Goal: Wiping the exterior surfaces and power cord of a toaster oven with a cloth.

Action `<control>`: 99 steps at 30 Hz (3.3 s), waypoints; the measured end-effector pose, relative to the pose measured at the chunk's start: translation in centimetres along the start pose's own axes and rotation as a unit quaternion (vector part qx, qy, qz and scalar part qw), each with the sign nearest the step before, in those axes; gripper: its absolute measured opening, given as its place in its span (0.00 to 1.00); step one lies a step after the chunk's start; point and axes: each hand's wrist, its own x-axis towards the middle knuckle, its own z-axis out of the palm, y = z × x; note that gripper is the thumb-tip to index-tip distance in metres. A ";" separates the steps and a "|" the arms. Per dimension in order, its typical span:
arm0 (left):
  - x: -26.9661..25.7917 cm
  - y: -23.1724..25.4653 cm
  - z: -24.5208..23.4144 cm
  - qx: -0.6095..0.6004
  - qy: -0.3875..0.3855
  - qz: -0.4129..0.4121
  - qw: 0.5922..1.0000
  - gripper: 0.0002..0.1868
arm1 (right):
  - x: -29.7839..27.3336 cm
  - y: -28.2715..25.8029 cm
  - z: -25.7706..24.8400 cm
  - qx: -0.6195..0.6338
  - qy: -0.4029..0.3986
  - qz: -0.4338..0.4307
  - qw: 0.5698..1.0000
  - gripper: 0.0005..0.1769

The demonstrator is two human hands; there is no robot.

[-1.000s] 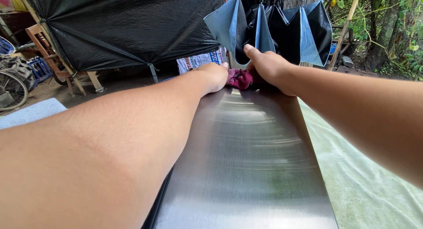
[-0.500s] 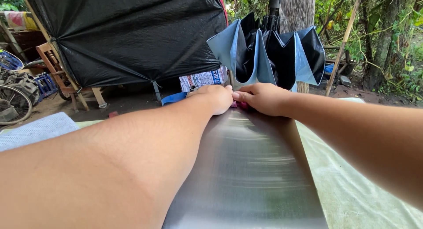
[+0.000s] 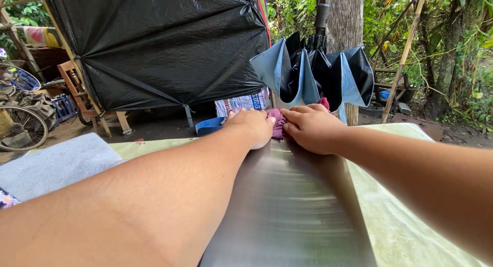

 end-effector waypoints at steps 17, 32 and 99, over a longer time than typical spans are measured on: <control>-5.7 2.9 1.7 -0.007 -0.002 -0.002 1.000 0.30 | -6.8 -2.1 -1.2 -0.036 0.013 -0.004 0.999 0.30; -10.9 6.6 3.6 -0.021 0.005 0.006 1.000 0.31 | -13.7 -3.8 -3.3 -0.034 -0.004 0.024 0.999 0.29; -14.7 15.2 1.7 -0.074 -0.082 -0.104 0.988 0.34 | -17.8 -4.2 -6.8 0.099 -0.094 0.280 0.950 0.34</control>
